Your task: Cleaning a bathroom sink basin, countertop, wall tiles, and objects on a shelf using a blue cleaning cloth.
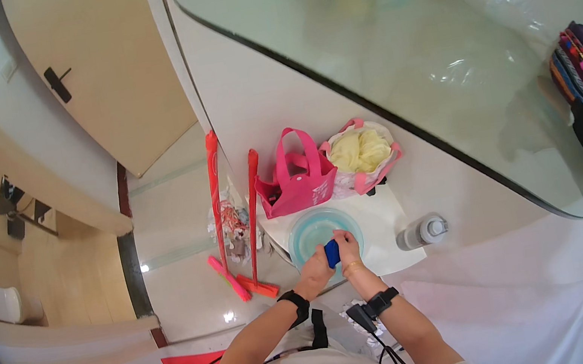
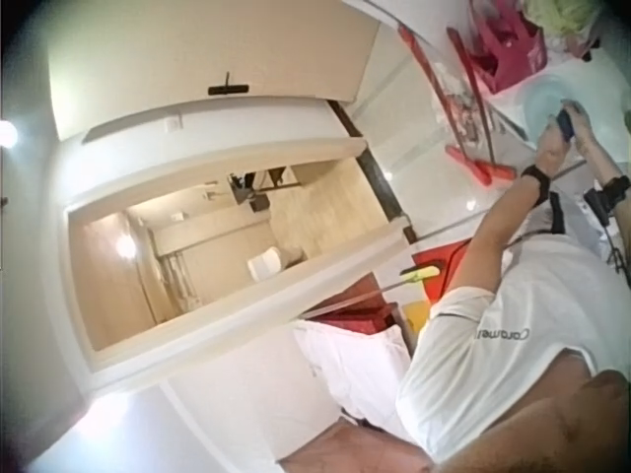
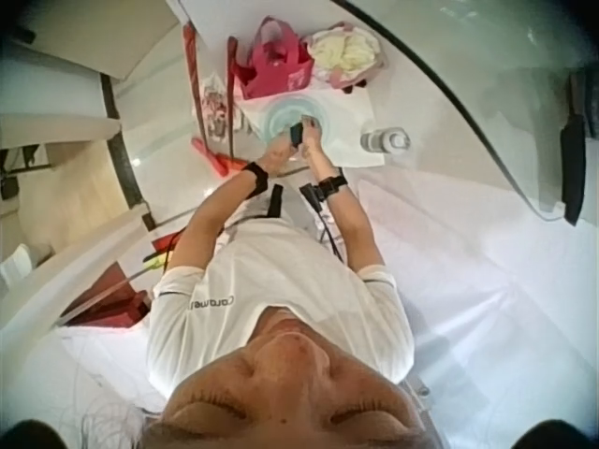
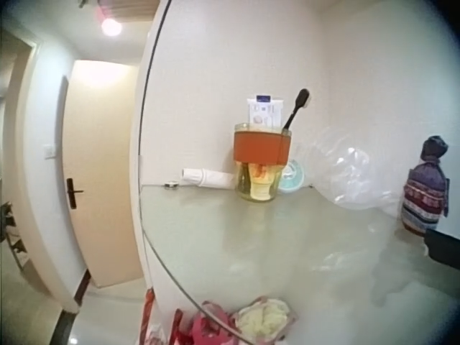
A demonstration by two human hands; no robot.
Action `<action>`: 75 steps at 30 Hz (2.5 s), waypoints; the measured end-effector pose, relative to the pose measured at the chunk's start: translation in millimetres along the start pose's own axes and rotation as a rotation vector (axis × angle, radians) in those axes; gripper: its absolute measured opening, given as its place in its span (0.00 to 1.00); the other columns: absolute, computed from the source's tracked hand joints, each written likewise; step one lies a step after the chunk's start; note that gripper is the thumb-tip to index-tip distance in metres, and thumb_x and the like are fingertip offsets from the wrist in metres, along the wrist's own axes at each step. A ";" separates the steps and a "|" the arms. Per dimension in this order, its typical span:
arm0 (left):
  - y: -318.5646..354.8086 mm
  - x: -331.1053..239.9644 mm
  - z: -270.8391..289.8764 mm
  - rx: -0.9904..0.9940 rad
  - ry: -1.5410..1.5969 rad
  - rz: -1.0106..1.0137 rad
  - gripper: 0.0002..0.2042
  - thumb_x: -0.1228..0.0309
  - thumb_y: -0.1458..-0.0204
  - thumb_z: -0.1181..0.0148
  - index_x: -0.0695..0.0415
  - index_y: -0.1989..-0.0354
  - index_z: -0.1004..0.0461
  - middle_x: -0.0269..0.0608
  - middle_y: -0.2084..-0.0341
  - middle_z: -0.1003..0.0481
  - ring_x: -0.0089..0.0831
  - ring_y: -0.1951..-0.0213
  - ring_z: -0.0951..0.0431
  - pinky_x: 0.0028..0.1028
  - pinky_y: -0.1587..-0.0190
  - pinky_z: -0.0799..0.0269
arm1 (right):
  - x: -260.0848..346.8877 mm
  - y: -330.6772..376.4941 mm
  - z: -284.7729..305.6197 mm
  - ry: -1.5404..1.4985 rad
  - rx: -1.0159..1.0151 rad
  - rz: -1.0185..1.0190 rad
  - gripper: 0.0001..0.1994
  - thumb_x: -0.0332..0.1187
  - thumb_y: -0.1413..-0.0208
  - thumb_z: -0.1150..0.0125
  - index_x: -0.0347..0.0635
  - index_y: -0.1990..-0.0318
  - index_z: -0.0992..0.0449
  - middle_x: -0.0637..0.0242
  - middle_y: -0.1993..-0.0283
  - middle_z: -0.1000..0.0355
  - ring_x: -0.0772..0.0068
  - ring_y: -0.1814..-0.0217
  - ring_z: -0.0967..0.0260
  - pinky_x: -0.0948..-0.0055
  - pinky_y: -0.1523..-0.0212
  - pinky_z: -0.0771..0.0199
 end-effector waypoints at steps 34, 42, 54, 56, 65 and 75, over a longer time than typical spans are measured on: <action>41.6 -37.5 155.4 0.448 0.887 0.054 0.20 0.65 0.51 0.42 0.63 0.53 0.38 0.39 0.63 0.31 0.24 0.61 0.32 0.23 0.56 0.36 | 62.0 150.4 -29.1 0.092 0.101 0.266 0.14 0.31 0.50 0.42 0.38 0.58 0.33 0.70 0.65 0.32 0.82 0.64 0.37 0.81 0.61 0.35; 22.6 -6.2 194.3 0.459 0.647 -0.199 0.15 0.72 0.52 0.42 0.63 0.57 0.33 0.35 0.64 0.29 0.21 0.60 0.31 0.20 0.56 0.36 | 136.1 178.0 -33.8 -0.507 0.228 -0.065 0.19 0.30 0.51 0.45 0.33 0.52 0.37 0.63 0.60 0.30 0.73 0.62 0.30 0.76 0.63 0.28; 67.2 -171.9 402.4 0.218 0.551 -0.629 0.17 0.71 0.47 0.49 0.59 0.49 0.40 0.32 0.62 0.31 0.19 0.59 0.33 0.22 0.54 0.37 | 387.8 253.0 -60.0 0.805 0.309 1.092 0.19 0.36 0.53 0.40 0.38 0.57 0.36 0.58 0.63 0.31 0.64 0.65 0.30 0.73 0.64 0.31; 73.3 -213.5 436.8 0.094 0.584 -0.772 0.18 0.71 0.47 0.49 0.58 0.47 0.42 0.33 0.63 0.31 0.20 0.60 0.33 0.22 0.55 0.36 | 438.1 275.0 -84.0 0.873 0.180 1.011 0.17 0.38 0.52 0.42 0.39 0.58 0.35 0.54 0.62 0.31 0.55 0.63 0.31 0.68 0.66 0.30; 15.7 -254.2 455.0 -0.960 -0.378 -1.041 0.16 0.78 0.51 0.51 0.62 0.52 0.38 0.44 0.64 0.31 0.34 0.62 0.31 0.28 0.55 0.35 | 453.1 199.9 -144.1 1.433 -0.534 1.744 0.20 0.33 0.60 0.40 0.37 0.58 0.32 0.57 0.53 0.35 0.60 0.47 0.40 0.65 0.50 0.41; 26.4 -234.1 437.3 -0.441 -0.546 -1.050 0.20 0.78 0.50 0.60 0.59 0.46 0.39 0.47 0.47 0.38 0.40 0.42 0.42 0.43 0.39 0.56 | 422.9 177.7 -181.7 1.498 -0.299 1.187 0.35 0.47 0.56 0.42 0.27 0.47 0.42 0.40 0.46 0.42 0.48 0.41 0.45 0.57 0.43 0.45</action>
Point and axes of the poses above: each hand's wrist, its own y-axis away from the middle knuckle, its own z-axis out of the back of the hand, x = y × z, the point moved 1 cm from there along -y, towards the middle knuckle
